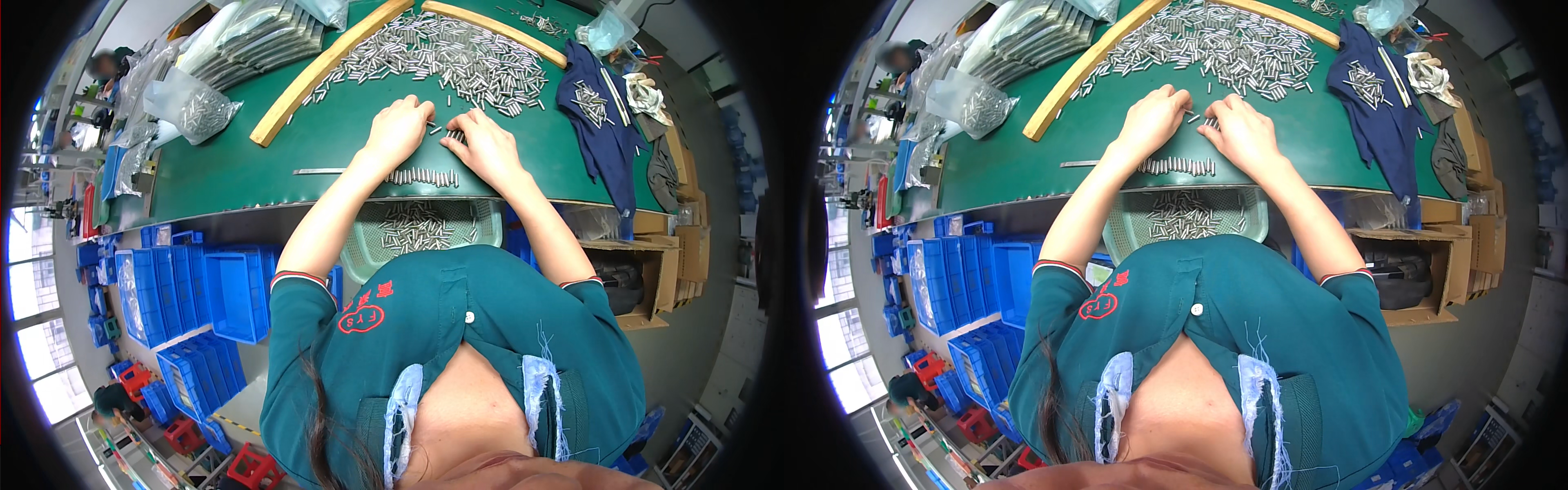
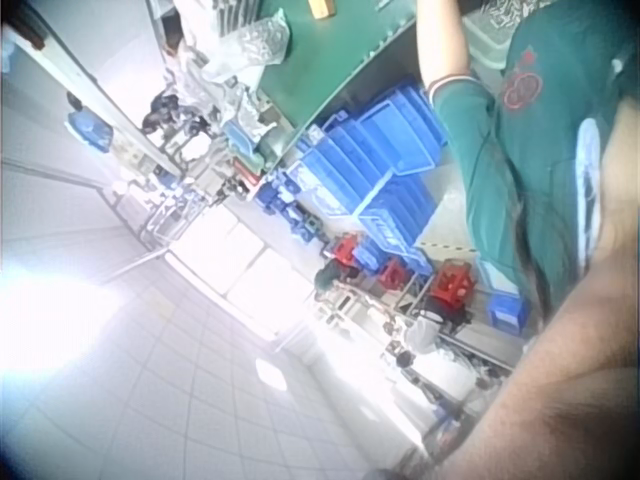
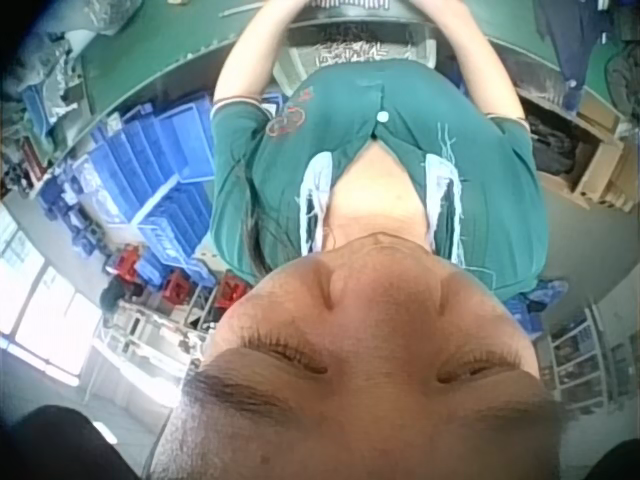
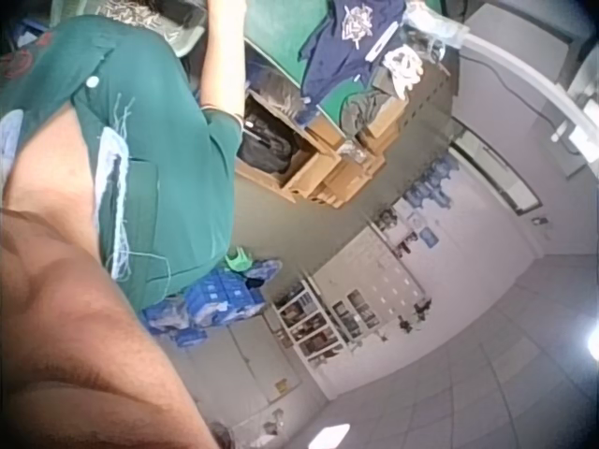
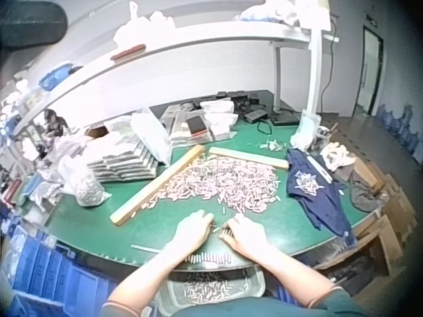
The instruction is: The person threads small metal pins onto a thin metal rod by hand at a workbench.
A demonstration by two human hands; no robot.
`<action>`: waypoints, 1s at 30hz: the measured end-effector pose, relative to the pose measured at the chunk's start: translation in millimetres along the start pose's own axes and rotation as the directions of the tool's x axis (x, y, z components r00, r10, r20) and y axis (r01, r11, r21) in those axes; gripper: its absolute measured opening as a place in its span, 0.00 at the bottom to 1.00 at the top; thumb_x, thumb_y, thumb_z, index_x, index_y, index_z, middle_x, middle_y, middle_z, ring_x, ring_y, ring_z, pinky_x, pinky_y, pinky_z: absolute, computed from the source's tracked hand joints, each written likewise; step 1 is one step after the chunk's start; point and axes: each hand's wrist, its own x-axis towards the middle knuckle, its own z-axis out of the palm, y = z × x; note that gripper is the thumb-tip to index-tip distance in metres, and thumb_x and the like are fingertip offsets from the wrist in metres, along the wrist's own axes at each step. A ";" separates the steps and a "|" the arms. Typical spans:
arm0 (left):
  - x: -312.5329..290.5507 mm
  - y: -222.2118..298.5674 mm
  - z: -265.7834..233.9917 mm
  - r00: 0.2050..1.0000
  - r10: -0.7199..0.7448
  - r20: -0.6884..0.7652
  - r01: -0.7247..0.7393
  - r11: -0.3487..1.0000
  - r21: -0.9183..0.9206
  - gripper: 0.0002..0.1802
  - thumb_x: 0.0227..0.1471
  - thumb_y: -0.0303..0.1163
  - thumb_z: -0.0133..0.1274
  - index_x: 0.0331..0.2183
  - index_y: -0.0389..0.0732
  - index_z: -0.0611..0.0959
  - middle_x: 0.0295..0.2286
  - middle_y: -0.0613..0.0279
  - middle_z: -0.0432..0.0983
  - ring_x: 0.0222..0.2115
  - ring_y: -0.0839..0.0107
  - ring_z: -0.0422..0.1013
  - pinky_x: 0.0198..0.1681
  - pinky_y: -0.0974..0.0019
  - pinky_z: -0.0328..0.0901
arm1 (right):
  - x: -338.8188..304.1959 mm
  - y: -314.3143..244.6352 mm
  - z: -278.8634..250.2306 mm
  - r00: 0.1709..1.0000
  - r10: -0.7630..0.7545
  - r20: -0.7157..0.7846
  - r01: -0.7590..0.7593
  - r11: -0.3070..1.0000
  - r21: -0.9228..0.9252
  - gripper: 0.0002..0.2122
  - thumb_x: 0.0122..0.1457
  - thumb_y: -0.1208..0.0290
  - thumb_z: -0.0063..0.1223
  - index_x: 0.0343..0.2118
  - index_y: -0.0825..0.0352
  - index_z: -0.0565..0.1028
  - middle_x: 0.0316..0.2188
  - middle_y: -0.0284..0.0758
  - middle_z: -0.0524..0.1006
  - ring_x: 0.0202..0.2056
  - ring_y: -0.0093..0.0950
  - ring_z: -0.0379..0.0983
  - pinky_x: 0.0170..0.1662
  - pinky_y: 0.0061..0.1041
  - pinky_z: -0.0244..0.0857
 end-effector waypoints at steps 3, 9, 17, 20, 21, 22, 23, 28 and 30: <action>-3.9 -0.4 -1.2 0.999 0.043 0.015 -0.043 0.999 -0.033 0.06 0.49 0.30 0.47 0.31 0.43 0.78 0.29 0.56 0.71 0.36 0.58 0.71 0.39 0.56 0.67 | -1.0 1.3 -1.2 1.000 -0.011 0.006 0.011 1.000 0.026 0.14 0.50 0.59 0.59 0.36 0.60 0.75 0.34 0.33 0.72 0.40 0.31 0.72 0.42 0.32 0.68; -9.8 1.3 -3.7 0.991 0.124 0.041 -0.113 0.971 -0.211 0.08 0.48 0.27 0.49 0.34 0.40 0.76 0.32 0.57 0.72 0.37 0.57 0.71 0.41 0.58 0.66 | -1.5 -2.4 -4.4 0.999 -0.036 0.031 0.034 0.998 0.060 0.13 0.50 0.60 0.59 0.36 0.60 0.75 0.33 0.33 0.72 0.41 0.31 0.72 0.43 0.33 0.67; -19.7 3.9 -11.0 0.975 0.207 0.085 -0.182 0.954 -0.237 0.12 0.49 0.33 0.54 0.38 0.41 0.77 0.36 0.55 0.71 0.39 0.58 0.70 0.44 0.60 0.66 | -1.3 5.7 -11.1 0.998 -0.027 0.051 0.024 0.998 0.056 0.11 0.51 0.62 0.58 0.36 0.60 0.75 0.33 0.32 0.72 0.41 0.30 0.72 0.42 0.32 0.67; -17.5 7.1 -7.4 0.982 0.168 0.081 -0.151 0.971 -0.184 0.13 0.47 0.35 0.56 0.36 0.41 0.77 0.34 0.56 0.71 0.38 0.59 0.70 0.42 0.60 0.66 | -3.2 8.4 -14.3 0.998 -0.007 0.067 0.002 0.998 0.061 0.11 0.51 0.63 0.58 0.35 0.60 0.76 0.33 0.32 0.73 0.41 0.31 0.72 0.42 0.32 0.67; -16.6 8.2 -5.6 0.982 0.168 0.081 -0.151 0.971 -0.184 0.13 0.47 0.35 0.56 0.36 0.41 0.77 0.34 0.56 0.71 0.38 0.59 0.70 0.42 0.60 0.66 | -4.7 7.6 -15.4 0.997 -0.017 0.074 0.013 0.998 0.059 0.11 0.51 0.63 0.58 0.35 0.60 0.76 0.33 0.32 0.73 0.41 0.31 0.72 0.42 0.32 0.67; -15.5 9.1 -3.4 0.990 0.130 0.062 -0.118 0.978 -0.173 0.13 0.47 0.35 0.56 0.35 0.41 0.77 0.33 0.57 0.71 0.38 0.59 0.71 0.41 0.60 0.66 | -6.1 6.8 -16.1 0.996 -0.028 0.081 0.023 0.998 0.056 0.11 0.51 0.63 0.58 0.35 0.60 0.76 0.33 0.32 0.73 0.41 0.31 0.72 0.42 0.32 0.67; -15.0 9.5 -1.7 0.995 0.092 0.042 -0.084 0.983 -0.162 0.12 0.47 0.36 0.57 0.34 0.41 0.77 0.31 0.57 0.71 0.37 0.59 0.71 0.41 0.60 0.66 | -7.2 5.8 -16.0 0.996 -0.029 0.081 0.024 0.998 0.056 0.11 0.51 0.63 0.58 0.35 0.60 0.76 0.33 0.32 0.73 0.41 0.31 0.72 0.42 0.32 0.67; -14.7 9.1 0.4 0.999 0.017 0.033 -0.013 0.993 -0.118 0.11 0.48 0.37 0.56 0.31 0.41 0.76 0.30 0.58 0.71 0.36 0.60 0.71 0.39 0.59 0.67 | -13.2 1.5 -13.2 0.994 -0.085 0.069 0.079 0.994 0.078 0.10 0.52 0.64 0.58 0.36 0.61 0.75 0.32 0.31 0.72 0.36 0.29 0.73 0.39 0.30 0.67; -16.0 9.5 -2.6 0.999 0.011 0.044 -0.006 0.993 -0.118 0.11 0.48 0.37 0.55 0.31 0.41 0.76 0.30 0.58 0.71 0.36 0.60 0.71 0.39 0.59 0.67 | -13.4 -0.1 -12.4 0.994 -0.074 0.085 0.067 0.994 0.085 0.11 0.51 0.64 0.58 0.36 0.61 0.75 0.32 0.31 0.72 0.36 0.29 0.73 0.39 0.30 0.67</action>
